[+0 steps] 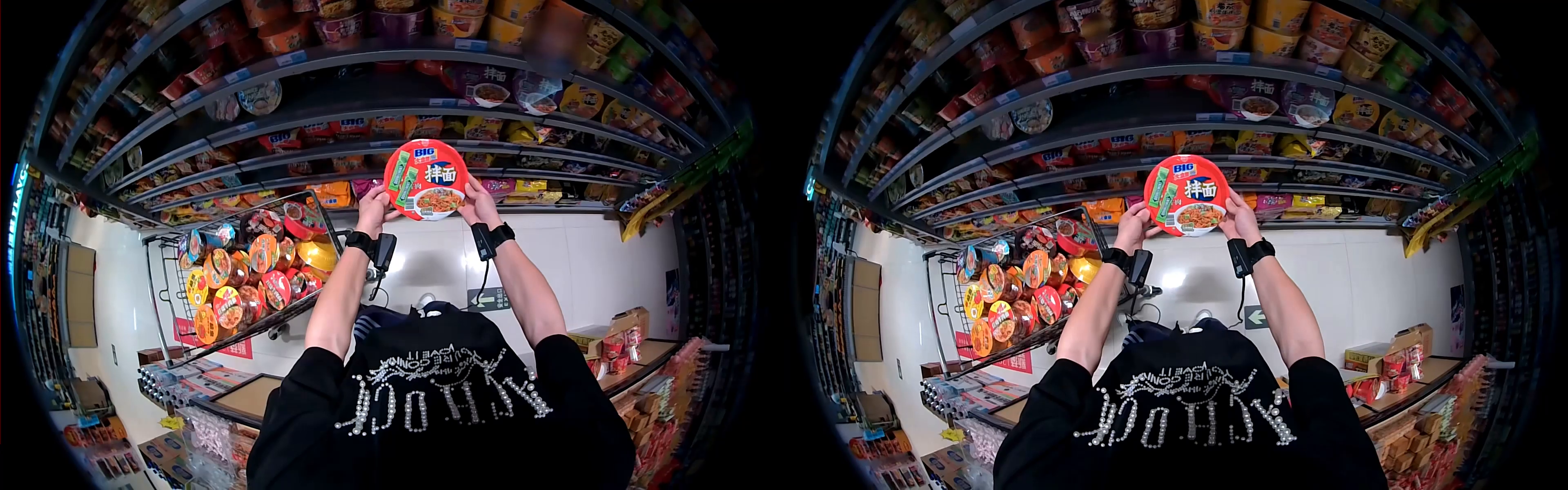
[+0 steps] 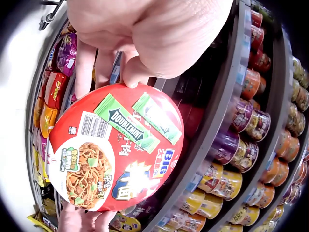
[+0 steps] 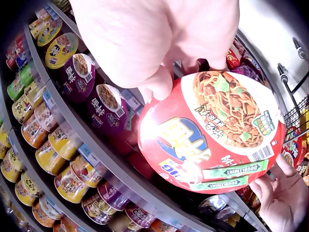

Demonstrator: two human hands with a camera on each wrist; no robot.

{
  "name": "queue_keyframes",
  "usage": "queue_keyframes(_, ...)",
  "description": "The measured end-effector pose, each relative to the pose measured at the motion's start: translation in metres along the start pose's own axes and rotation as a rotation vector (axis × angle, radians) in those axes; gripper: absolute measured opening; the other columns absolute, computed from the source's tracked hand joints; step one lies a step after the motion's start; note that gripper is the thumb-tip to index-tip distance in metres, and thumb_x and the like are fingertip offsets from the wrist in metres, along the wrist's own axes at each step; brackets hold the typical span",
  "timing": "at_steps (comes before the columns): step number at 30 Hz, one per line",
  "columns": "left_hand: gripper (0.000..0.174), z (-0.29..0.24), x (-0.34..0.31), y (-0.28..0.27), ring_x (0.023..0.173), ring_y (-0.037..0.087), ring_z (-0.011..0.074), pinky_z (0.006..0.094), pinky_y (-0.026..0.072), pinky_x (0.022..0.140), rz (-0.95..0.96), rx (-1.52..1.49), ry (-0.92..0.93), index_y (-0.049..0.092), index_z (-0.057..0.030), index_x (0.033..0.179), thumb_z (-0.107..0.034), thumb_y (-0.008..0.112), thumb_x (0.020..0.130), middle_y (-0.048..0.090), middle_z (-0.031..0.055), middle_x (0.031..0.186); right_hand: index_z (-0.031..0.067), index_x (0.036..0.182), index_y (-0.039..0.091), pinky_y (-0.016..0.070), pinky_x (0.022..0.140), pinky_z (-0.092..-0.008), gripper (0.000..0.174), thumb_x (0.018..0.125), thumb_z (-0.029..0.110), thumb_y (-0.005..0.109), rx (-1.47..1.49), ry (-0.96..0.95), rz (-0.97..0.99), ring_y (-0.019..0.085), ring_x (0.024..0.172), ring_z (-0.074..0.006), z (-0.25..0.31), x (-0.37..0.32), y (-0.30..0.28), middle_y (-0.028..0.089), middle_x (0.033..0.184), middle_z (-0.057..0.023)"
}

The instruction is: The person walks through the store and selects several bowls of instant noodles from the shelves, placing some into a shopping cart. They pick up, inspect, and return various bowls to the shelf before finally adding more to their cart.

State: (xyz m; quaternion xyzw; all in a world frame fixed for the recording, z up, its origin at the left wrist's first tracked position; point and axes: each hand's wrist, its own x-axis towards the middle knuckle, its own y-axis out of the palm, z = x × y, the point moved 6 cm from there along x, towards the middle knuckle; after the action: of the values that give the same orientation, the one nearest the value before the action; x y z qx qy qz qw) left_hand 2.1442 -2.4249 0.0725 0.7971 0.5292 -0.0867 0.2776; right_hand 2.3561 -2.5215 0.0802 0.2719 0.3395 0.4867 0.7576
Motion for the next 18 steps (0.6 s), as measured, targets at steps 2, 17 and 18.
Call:
queue_keyframes(2,0.030,0.002,0.002,-0.003,0.087,0.061,0.0155,0.0353,0.0530,0.074,-0.021,0.016,-0.010,0.046,-0.0056,0.116,-0.009,0.043,0.086,0.060,0.0049,0.100,0.0081,0.133,0.034,0.0390,0.094,-0.0458,0.040,0.093,0.008,0.034,-0.012,0.010,0.012,0.045,0.116,-0.0263,-0.001,0.003,0.002,0.045,0.128,-0.0113)
queue_keyframes(17,0.026,0.011,0.009,-0.009,0.095,0.058,0.0164,0.0379,0.0502,0.080,-0.018,-0.031,-0.057,0.048,-0.0070,0.115,-0.016,0.043,0.091,0.058,0.0048,0.106,0.0071,0.133,0.034,0.0401,0.091,-0.0523,0.039,0.093,0.009,0.033,-0.057,0.007,-0.042,0.046,0.114,-0.0293,-0.007,0.007,0.005,0.045,0.126,-0.0136)
queue_keyframes(18,0.026,0.012,0.009,-0.010,0.095,0.058,0.0164,0.0379,0.0502,0.080,-0.019,-0.031,-0.058,0.048,-0.0070,0.115,-0.016,0.043,0.091,0.058,0.0048,0.106,0.0071,0.133,0.034,0.0401,0.091,-0.0523,0.039,0.093,0.009,0.033,-0.057,0.007,-0.042,0.046,0.114,-0.0293,-0.007,0.007,0.005,0.045,0.126,-0.0136)
